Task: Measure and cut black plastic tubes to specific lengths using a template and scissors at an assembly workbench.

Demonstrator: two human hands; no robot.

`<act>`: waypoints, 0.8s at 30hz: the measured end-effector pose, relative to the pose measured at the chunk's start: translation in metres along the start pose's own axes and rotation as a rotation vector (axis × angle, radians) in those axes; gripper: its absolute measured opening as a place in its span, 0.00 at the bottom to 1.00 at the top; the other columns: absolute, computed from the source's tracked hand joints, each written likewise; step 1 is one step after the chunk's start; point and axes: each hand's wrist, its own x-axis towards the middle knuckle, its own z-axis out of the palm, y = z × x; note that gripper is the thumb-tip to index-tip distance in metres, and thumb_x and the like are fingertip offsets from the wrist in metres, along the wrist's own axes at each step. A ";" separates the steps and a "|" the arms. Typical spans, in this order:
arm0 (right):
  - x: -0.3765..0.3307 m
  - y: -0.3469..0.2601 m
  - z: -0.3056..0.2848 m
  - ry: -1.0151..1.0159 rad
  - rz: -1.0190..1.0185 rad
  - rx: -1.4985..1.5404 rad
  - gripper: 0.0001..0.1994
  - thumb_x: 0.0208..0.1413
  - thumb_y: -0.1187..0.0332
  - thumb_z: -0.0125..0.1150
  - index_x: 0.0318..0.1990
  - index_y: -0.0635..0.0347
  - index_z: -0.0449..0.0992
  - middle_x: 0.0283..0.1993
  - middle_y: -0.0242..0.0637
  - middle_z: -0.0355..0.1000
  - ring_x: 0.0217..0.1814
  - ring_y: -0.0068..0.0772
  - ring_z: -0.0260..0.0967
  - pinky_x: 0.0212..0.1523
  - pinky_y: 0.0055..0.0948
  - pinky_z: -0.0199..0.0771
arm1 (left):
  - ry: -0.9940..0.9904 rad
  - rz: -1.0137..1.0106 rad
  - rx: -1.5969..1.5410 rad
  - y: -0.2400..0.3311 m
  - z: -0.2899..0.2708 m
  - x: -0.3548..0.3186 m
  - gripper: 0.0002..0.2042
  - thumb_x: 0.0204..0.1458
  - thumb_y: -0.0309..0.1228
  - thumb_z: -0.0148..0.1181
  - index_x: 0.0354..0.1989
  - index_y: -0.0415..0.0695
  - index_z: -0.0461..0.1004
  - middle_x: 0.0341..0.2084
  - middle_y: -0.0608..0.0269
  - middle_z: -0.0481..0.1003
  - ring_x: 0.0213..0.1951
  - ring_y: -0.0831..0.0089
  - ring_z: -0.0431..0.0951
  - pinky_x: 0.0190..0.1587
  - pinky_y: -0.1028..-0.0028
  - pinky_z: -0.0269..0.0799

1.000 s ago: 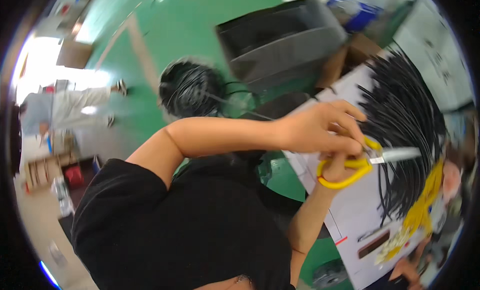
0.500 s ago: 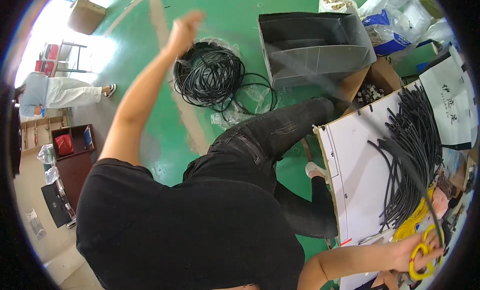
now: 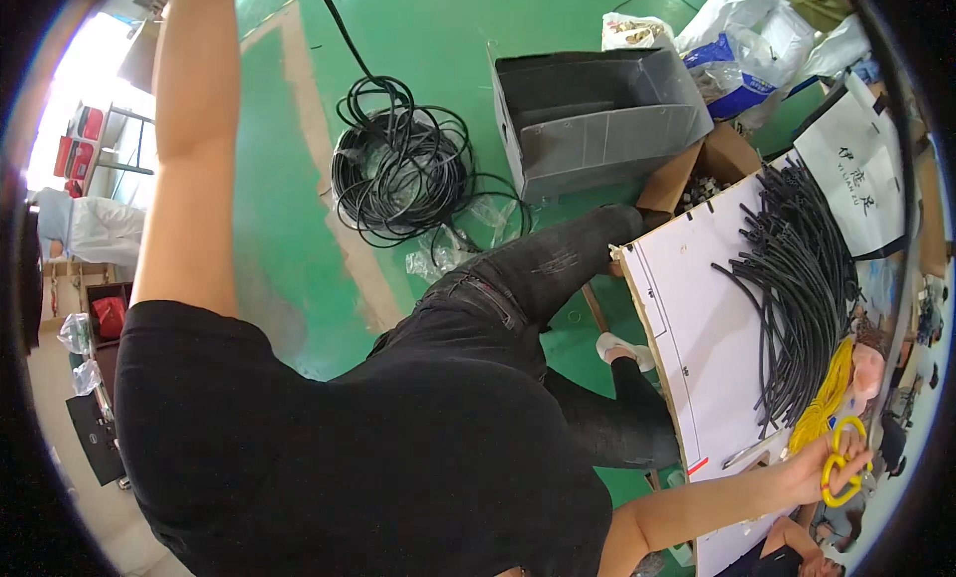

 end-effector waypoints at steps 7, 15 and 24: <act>-0.006 -0.094 -0.072 0.006 -0.120 -0.243 0.05 0.58 0.75 0.46 0.31 0.62 0.58 0.27 0.33 0.54 0.28 0.24 0.52 0.29 0.23 0.57 | -0.595 -0.402 -0.197 -0.011 0.104 -0.190 0.20 0.52 0.46 0.47 0.21 0.39 0.69 0.18 0.49 0.70 0.24 0.48 0.69 0.29 0.59 0.65; 0.026 -0.174 -0.070 0.075 -0.261 -0.230 0.05 0.56 0.77 0.47 0.29 0.65 0.60 0.27 0.37 0.56 0.30 0.30 0.55 0.33 0.25 0.61 | -0.447 -0.308 0.099 -0.139 0.099 -0.010 0.16 0.52 0.40 0.47 0.28 0.39 0.72 0.25 0.51 0.73 0.31 0.56 0.72 0.36 0.61 0.66; -0.043 -0.278 -0.187 0.411 -0.221 -0.132 0.06 0.50 0.78 0.51 0.24 0.60 0.63 0.22 0.34 0.57 0.29 0.30 0.58 0.40 0.29 0.63 | -0.340 0.209 0.141 -0.055 0.128 -0.057 0.16 0.53 0.39 0.45 0.32 0.37 0.73 0.33 0.51 0.74 0.37 0.57 0.72 0.43 0.62 0.66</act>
